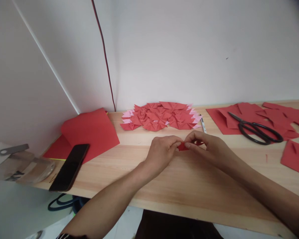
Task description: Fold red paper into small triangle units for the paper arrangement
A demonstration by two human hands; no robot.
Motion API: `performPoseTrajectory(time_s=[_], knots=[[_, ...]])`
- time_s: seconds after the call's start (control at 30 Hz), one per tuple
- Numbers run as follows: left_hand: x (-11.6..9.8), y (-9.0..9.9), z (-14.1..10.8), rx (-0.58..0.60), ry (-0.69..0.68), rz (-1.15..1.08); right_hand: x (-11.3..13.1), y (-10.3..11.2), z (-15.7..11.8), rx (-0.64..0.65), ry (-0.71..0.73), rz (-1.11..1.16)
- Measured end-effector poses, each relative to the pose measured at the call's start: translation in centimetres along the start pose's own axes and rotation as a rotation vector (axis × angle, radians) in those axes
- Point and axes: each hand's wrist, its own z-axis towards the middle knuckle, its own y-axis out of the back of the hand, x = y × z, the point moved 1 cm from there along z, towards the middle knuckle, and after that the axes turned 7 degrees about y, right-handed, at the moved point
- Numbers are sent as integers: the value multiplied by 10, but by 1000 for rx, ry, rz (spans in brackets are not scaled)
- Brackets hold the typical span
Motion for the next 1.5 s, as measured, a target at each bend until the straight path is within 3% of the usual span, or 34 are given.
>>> performPoseTrajectory(time_s=[0.27,0.43,0.63,0.97,1.17,1.5], knots=[[-2,-2,0,-25,59,-123,-1,-3,-1,-14,59,-120],[0,-5,1,-39,0,-55,4,-6,-3,-31,102,-211],[-2,-5,1,-46,-36,40,5,-7,-3,-41,104,-209],[2,-3,3,-41,48,-120,1,-3,-4,-62,114,-181],[0,-2,2,-113,45,-93,3,0,-2,-75,132,-227],[-3,-7,0,-98,56,-84,7,-5,-1,-80,237,-333]])
